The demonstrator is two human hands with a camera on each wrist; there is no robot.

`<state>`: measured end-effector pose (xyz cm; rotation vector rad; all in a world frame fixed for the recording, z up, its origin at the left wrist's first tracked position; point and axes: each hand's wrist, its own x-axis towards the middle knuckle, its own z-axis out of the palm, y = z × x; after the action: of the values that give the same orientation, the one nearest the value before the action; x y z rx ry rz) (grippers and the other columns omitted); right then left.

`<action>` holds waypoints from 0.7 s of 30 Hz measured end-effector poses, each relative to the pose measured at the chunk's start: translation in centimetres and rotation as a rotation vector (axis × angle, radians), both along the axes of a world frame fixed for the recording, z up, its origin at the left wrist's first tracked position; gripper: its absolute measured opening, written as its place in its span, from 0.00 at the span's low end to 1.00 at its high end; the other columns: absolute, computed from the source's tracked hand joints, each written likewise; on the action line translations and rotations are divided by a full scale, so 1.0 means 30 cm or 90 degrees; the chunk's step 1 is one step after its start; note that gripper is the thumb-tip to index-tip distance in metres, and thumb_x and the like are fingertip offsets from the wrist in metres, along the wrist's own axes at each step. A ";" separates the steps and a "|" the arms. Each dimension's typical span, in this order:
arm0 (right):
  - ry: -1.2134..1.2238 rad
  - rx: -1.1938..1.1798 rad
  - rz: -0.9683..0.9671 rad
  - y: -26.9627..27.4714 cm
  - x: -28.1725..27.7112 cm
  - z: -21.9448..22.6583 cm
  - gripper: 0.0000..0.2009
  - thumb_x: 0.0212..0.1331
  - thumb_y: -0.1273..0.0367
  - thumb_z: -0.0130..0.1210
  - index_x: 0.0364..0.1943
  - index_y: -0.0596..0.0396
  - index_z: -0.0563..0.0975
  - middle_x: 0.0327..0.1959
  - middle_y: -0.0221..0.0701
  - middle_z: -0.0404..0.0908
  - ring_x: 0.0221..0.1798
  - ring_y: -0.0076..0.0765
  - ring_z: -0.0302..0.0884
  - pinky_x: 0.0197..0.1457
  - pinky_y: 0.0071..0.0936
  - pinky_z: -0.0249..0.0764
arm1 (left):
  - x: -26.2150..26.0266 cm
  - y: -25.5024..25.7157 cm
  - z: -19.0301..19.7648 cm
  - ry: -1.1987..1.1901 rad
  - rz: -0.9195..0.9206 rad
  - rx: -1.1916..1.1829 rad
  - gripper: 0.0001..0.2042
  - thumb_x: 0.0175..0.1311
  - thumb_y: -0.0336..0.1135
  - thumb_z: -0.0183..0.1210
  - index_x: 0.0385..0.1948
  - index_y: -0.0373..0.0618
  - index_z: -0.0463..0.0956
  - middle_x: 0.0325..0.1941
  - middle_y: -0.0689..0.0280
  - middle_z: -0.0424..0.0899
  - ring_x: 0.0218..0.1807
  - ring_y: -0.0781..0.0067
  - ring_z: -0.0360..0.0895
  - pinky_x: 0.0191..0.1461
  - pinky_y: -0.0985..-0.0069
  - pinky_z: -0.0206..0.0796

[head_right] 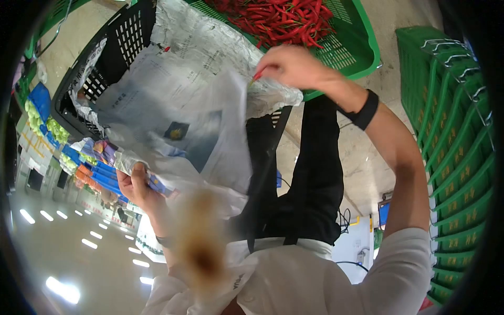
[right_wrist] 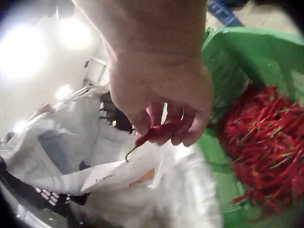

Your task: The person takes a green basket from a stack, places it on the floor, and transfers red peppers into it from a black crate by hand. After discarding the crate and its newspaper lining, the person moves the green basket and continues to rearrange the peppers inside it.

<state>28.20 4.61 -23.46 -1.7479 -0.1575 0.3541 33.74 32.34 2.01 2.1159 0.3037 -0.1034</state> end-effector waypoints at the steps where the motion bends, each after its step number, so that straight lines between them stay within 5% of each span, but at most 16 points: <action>1: -0.055 -0.051 -0.049 -0.052 -0.003 -0.050 0.06 0.57 0.71 0.55 0.37 0.54 0.81 0.33 0.32 0.80 0.35 0.33 0.76 0.40 0.29 0.72 | 0.006 0.015 0.005 -0.005 0.002 0.001 0.10 0.53 0.22 0.54 0.39 0.34 0.72 0.27 0.67 0.77 0.22 0.85 0.68 0.28 0.88 0.61; 5: 0.348 -0.096 0.033 -0.140 0.019 0.018 0.09 0.63 0.69 0.50 0.42 0.56 0.79 0.31 0.31 0.80 0.32 0.26 0.73 0.40 0.26 0.71 | -0.001 0.115 0.005 0.032 0.065 -0.018 0.10 0.54 0.22 0.53 0.39 0.36 0.71 0.24 0.68 0.75 0.19 0.85 0.66 0.24 0.87 0.59; 9: 0.258 -0.015 -0.013 -0.094 -0.035 -0.049 0.13 0.63 0.64 0.50 0.45 0.54 0.79 0.37 0.37 0.82 0.41 0.35 0.80 0.47 0.29 0.73 | 0.001 0.139 -0.003 0.057 0.029 -0.009 0.12 0.56 0.26 0.55 0.43 0.36 0.73 0.30 0.69 0.77 0.25 0.86 0.68 0.29 0.88 0.58; 11: 0.207 0.075 -0.290 -0.116 -0.051 -0.145 0.13 0.63 0.65 0.51 0.47 0.52 0.79 0.37 0.38 0.83 0.42 0.38 0.79 0.49 0.31 0.72 | 0.000 0.138 0.011 0.054 0.039 -0.006 0.12 0.56 0.25 0.55 0.43 0.36 0.73 0.30 0.69 0.78 0.25 0.86 0.69 0.29 0.88 0.59; 13: 0.285 0.005 -0.372 -0.156 -0.067 -0.223 0.14 0.60 0.64 0.55 0.49 0.49 0.79 0.45 0.41 0.81 0.48 0.43 0.78 0.55 0.35 0.71 | 0.005 0.134 0.006 0.066 0.047 0.033 0.12 0.56 0.25 0.56 0.42 0.37 0.73 0.31 0.69 0.79 0.27 0.85 0.71 0.31 0.86 0.61; 15: 0.124 -0.380 -0.405 -0.167 -0.111 -0.279 0.18 0.55 0.62 0.58 0.52 0.46 0.78 0.53 0.42 0.77 0.54 0.47 0.75 0.59 0.38 0.70 | 0.013 0.155 0.013 0.077 0.030 0.057 0.11 0.56 0.25 0.56 0.42 0.37 0.74 0.32 0.69 0.79 0.28 0.83 0.72 0.33 0.85 0.63; 16: 0.175 -0.450 -0.402 -0.170 -0.128 -0.280 0.23 0.52 0.60 0.60 0.55 0.45 0.75 0.59 0.43 0.72 0.58 0.50 0.72 0.61 0.39 0.68 | 0.015 0.143 0.021 0.094 0.014 0.089 0.11 0.56 0.25 0.56 0.41 0.37 0.74 0.32 0.69 0.79 0.28 0.83 0.72 0.33 0.85 0.63; 21: 0.282 -0.109 -0.345 -0.034 -0.185 -0.129 0.32 0.52 0.56 0.61 0.60 0.57 0.69 0.62 0.48 0.69 0.64 0.49 0.66 0.65 0.36 0.63 | 0.024 0.122 0.038 0.127 0.002 0.153 0.10 0.55 0.27 0.59 0.40 0.38 0.75 0.31 0.69 0.79 0.29 0.83 0.73 0.34 0.84 0.64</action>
<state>22.64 3.58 -27.33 -1.7554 0.6707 0.3501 34.46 36.00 3.14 2.3483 0.4566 -0.2898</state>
